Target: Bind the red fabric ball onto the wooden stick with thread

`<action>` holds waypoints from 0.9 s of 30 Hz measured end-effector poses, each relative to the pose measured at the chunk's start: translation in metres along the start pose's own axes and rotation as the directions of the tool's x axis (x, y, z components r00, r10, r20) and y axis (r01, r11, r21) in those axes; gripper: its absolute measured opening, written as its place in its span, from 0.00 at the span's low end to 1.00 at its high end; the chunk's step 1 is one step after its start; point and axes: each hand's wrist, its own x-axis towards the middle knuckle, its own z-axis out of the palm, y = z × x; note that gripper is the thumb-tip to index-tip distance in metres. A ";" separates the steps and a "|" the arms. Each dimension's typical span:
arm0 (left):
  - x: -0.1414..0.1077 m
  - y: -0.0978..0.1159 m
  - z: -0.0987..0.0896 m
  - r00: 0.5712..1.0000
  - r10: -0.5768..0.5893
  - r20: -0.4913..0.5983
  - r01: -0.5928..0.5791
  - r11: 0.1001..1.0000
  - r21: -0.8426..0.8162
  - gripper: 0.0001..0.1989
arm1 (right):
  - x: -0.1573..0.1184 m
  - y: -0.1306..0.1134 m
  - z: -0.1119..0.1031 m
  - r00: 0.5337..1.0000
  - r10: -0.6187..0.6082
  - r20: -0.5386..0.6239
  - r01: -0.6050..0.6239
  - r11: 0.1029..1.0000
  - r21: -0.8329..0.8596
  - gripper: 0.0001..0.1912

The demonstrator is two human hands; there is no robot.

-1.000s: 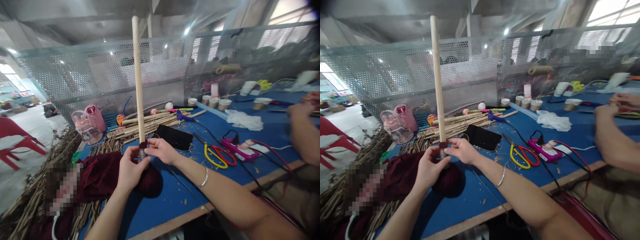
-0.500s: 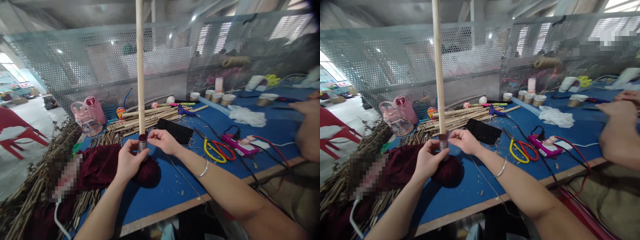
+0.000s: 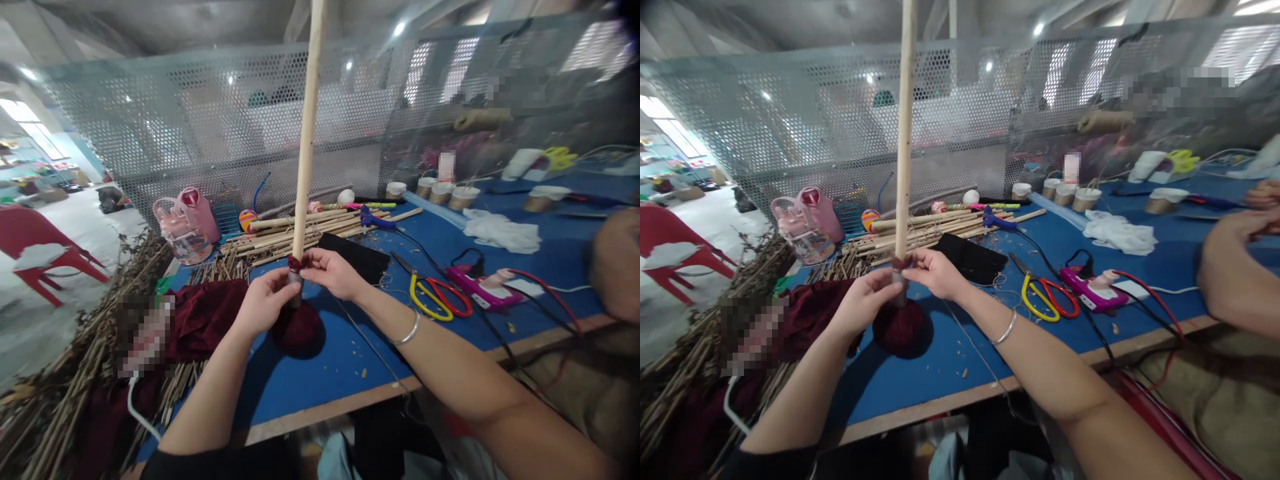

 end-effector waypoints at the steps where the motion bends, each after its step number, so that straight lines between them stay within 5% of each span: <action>1: 0.001 0.002 0.002 1.000 0.026 -0.018 -0.024 0.995 0.100 0.13 | 0.000 -0.001 0.000 1.000 -0.009 -0.013 0.010 1.000 0.007 0.12; 6: 0.001 -0.006 0.010 0.938 0.296 -0.179 -0.163 0.833 0.528 0.10 | 0.000 -0.004 0.006 1.000 0.026 0.001 -0.026 0.999 0.040 0.13; 13: -0.003 -0.018 0.013 0.865 0.260 -0.429 -0.135 0.944 0.301 0.20 | 0.001 -0.003 0.007 1.000 0.015 -0.024 -0.018 0.995 -0.101 0.11; 22: -0.004 -0.016 0.010 0.878 0.265 -0.400 -0.138 0.938 0.319 0.15 | 0.001 -0.008 0.000 0.998 -0.054 0.032 0.058 0.988 -0.140 0.07; 27: -0.004 -0.015 0.004 0.938 0.184 -0.293 -0.115 0.965 0.237 0.15 | 0.005 0.001 -0.003 0.998 -0.012 0.062 0.015 0.999 -0.048 0.12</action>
